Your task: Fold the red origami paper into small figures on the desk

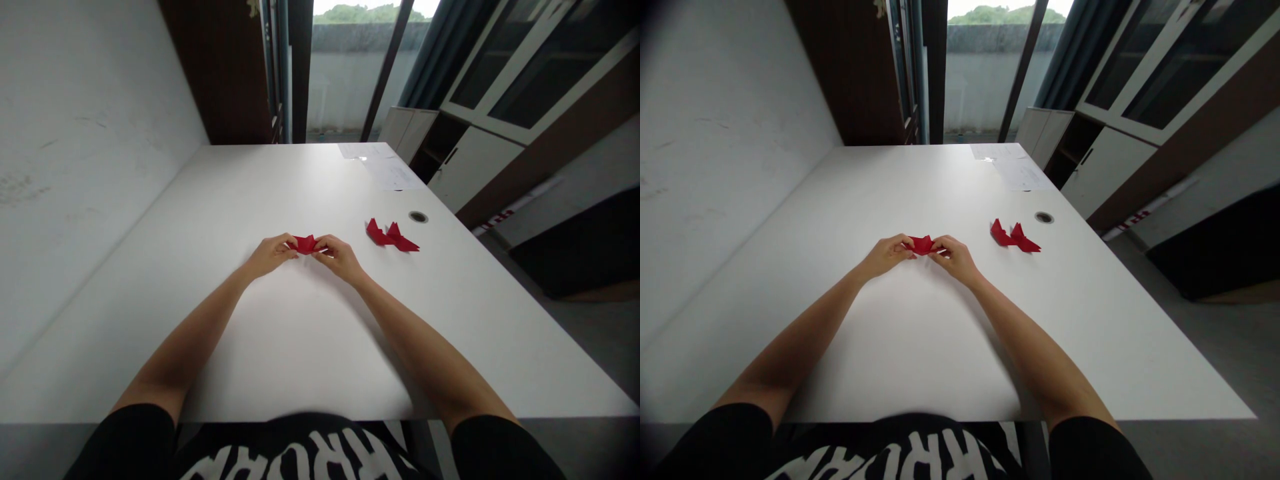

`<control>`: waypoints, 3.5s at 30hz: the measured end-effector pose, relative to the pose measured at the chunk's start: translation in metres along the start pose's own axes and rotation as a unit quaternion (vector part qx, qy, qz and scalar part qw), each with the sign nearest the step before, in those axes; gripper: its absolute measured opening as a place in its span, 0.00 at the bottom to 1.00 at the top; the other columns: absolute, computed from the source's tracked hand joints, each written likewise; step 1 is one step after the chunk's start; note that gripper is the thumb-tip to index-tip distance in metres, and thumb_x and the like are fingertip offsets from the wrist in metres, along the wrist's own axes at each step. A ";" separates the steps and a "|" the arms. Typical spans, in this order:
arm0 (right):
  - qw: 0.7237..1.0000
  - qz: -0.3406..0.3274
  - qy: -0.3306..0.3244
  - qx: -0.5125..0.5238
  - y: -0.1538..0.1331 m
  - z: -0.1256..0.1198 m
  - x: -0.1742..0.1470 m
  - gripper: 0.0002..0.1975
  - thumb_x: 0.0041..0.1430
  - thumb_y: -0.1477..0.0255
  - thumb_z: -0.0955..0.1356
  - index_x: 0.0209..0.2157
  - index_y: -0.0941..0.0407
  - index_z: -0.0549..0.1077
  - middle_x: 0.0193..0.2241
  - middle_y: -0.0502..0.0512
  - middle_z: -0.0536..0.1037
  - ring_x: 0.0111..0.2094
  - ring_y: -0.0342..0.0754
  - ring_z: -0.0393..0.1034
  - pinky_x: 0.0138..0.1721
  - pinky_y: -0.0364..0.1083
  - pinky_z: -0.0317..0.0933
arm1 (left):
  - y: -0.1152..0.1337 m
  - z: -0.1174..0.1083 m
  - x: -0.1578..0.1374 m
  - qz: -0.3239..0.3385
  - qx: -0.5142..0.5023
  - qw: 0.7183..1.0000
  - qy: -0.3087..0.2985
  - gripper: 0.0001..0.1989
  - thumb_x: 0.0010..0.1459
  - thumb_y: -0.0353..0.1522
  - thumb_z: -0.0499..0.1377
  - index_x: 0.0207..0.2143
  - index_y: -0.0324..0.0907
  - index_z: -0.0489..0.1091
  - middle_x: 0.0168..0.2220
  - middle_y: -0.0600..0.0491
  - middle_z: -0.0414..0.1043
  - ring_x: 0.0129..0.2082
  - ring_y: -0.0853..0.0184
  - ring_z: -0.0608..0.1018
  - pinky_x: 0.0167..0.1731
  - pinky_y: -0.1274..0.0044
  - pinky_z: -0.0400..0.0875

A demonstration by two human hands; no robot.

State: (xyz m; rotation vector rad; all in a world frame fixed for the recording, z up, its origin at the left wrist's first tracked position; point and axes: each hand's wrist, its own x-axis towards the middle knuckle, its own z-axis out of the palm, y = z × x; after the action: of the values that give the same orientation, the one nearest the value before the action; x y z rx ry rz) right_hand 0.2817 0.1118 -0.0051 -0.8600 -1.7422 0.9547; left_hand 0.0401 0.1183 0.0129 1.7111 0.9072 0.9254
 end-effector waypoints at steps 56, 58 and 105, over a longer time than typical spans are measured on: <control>0.974 0.142 0.041 0.174 -0.022 0.010 0.004 0.25 0.50 0.59 0.77 0.44 0.52 0.64 0.31 0.48 0.78 0.29 0.46 0.75 0.29 0.46 0.69 | 0.005 0.016 0.005 -0.116 -0.206 0.966 0.108 0.18 0.53 0.43 0.69 0.32 0.39 0.69 0.28 0.54 0.74 0.24 0.73 0.75 0.29 0.78 0.71; 0.978 0.121 0.065 0.158 -0.019 0.014 0.004 0.25 0.51 0.60 0.76 0.44 0.51 0.63 0.30 0.46 0.77 0.27 0.45 0.74 0.28 0.45 0.68 | 0.006 0.019 0.005 -0.117 -0.205 0.965 0.113 0.18 0.54 0.43 0.69 0.31 0.39 0.68 0.27 0.54 0.74 0.24 0.73 0.75 0.29 0.78 0.71; 0.937 0.172 0.183 0.242 -0.018 0.022 0.002 0.21 0.53 0.50 0.73 0.31 0.55 0.74 0.29 0.52 0.77 0.31 0.45 0.71 0.28 0.43 0.65 | 0.014 0.028 -0.002 0.000 -0.008 0.992 0.124 0.20 0.58 0.44 0.65 0.24 0.41 0.64 0.20 0.58 0.68 0.21 0.73 0.69 0.25 0.79 0.61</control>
State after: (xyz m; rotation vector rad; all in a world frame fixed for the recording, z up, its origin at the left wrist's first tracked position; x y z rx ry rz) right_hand 0.2576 0.1008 0.0060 -0.9519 -0.9920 1.2898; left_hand 0.0665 0.1021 0.0191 1.6042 1.0578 1.1596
